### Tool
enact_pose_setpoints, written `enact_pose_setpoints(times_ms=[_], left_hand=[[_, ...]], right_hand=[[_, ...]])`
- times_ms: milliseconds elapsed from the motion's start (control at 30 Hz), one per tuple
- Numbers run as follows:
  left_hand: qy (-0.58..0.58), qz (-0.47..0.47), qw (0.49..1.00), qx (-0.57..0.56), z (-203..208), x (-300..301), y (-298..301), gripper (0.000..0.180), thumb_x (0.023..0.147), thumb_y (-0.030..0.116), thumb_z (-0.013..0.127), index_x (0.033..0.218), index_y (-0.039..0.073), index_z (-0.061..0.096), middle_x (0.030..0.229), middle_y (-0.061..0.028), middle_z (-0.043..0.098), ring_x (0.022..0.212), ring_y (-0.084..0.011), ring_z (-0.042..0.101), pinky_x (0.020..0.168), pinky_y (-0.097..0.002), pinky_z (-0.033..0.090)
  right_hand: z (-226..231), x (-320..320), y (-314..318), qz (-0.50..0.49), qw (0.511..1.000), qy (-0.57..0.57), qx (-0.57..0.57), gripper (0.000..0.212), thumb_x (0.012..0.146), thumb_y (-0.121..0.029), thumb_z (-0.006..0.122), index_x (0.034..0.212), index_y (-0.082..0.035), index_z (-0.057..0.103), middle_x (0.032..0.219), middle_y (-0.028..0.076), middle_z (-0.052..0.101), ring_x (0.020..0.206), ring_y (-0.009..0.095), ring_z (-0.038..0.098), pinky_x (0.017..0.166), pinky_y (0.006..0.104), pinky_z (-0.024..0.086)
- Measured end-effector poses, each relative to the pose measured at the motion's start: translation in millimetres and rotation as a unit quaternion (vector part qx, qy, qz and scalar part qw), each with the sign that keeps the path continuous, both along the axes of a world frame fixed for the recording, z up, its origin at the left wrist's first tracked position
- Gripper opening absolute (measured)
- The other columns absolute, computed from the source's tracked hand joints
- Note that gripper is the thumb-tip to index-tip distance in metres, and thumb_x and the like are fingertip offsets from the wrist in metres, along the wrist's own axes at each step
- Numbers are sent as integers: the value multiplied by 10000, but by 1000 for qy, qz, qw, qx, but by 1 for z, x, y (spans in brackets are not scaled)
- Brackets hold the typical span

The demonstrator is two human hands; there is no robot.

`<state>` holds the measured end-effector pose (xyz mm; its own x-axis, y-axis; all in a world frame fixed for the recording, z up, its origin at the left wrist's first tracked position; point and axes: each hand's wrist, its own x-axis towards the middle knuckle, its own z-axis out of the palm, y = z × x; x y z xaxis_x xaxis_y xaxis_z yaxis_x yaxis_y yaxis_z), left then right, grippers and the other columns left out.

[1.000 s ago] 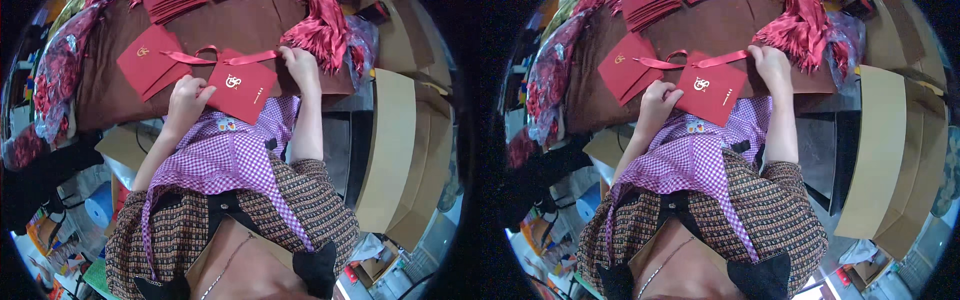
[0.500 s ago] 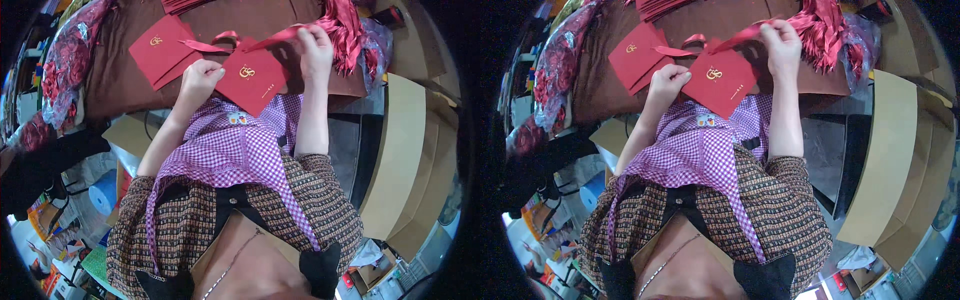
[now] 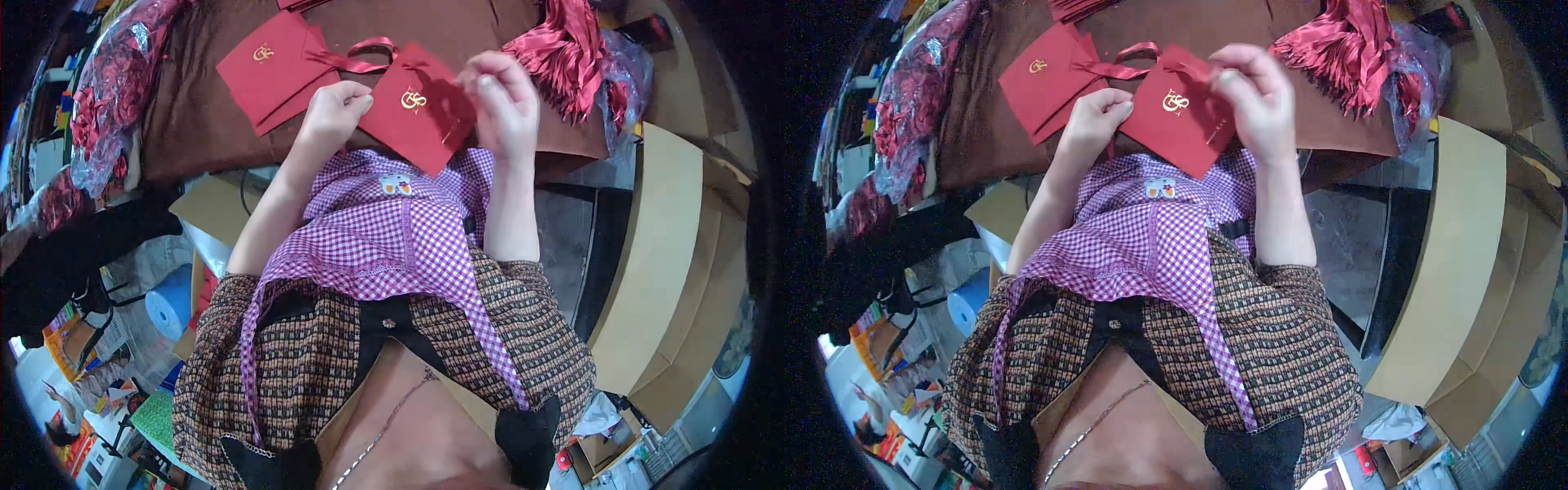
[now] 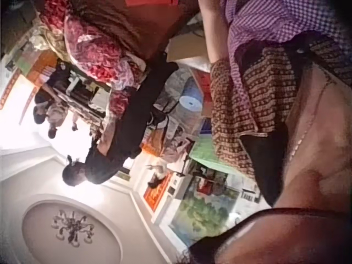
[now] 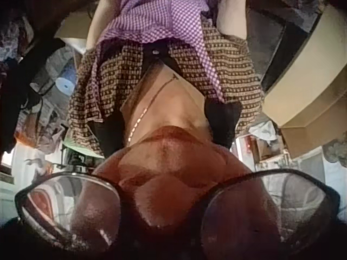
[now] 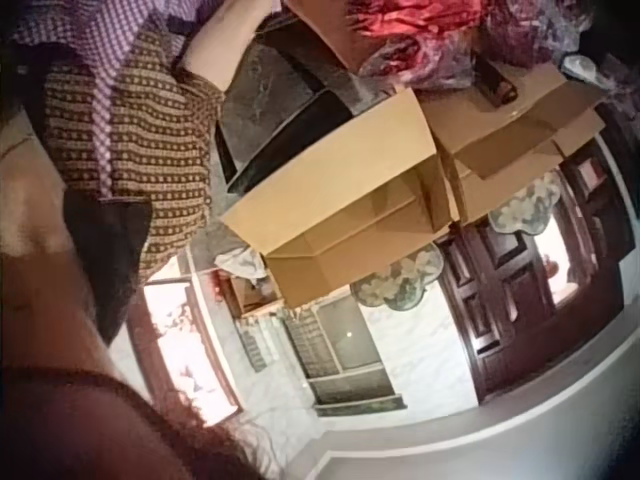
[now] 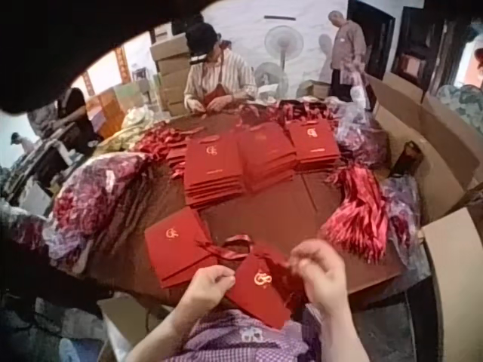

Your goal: The person assembles red gift bags by threading ribbon handles into the bags and folding them by hand.

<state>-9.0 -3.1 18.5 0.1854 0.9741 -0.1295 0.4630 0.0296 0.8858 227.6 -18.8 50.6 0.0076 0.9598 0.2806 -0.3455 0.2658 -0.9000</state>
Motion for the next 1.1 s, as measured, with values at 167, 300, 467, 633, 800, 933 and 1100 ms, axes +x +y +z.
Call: enact_pose_setpoints(times_ms=[167,300,467,633,800,933,1100], left_hand=[[-100,-17,991,-84,-6,-3,1,276,871,60,588,1116,-68,589,935,-55,645,821,-86,578,745,-221,473],[-108,-17,991,-78,-3,1,-3,284,879,52,573,1134,-75,576,954,-60,641,834,-89,578,762,-221,473],[-83,-18,995,-59,-3,2,-5,288,878,61,575,1132,-75,578,943,-54,638,827,-78,568,748,-217,470],[-77,-15,996,-53,2,3,-5,286,866,68,585,1117,-69,590,891,-35,631,780,-65,549,709,-210,462],[-64,-2,998,-21,0,6,-7,274,853,73,600,1086,-70,606,851,-22,630,749,-55,535,684,-208,454],[-56,-1,998,-7,1,8,-8,279,837,79,602,1068,-76,610,843,-78,653,757,-97,583,693,-243,480],[-47,-3,999,17,-6,6,-7,288,820,90,599,1059,-71,613,815,-135,669,756,-144,628,697,-284,502]], right_hand=[[-21,-32,-12,-36,935,-337,106,123,810,39,582,906,-15,639,898,65,630,834,150,597,786,268,455],[-39,-45,-15,-132,827,-516,180,73,774,-81,658,840,-58,639,833,51,619,827,221,594,795,366,398],[-41,-51,-16,-155,814,-534,167,110,766,-102,673,866,-74,633,798,41,606,827,211,582,819,370,358],[-38,-53,-16,-160,803,-543,189,121,762,-113,684,867,-80,633,804,30,605,783,200,561,813,367,349],[-38,-56,-15,-175,775,-569,210,105,775,-128,677,834,-81,606,780,26,578,773,196,546,815,373,343],[-40,-56,-13,-183,754,-588,229,116,790,-156,662,796,-80,574,755,31,548,755,205,530,813,389,343],[-35,-57,-12,-178,747,-593,243,122,778,-155,667,791,-79,573,742,38,535,750,213,520,808,393,343]])
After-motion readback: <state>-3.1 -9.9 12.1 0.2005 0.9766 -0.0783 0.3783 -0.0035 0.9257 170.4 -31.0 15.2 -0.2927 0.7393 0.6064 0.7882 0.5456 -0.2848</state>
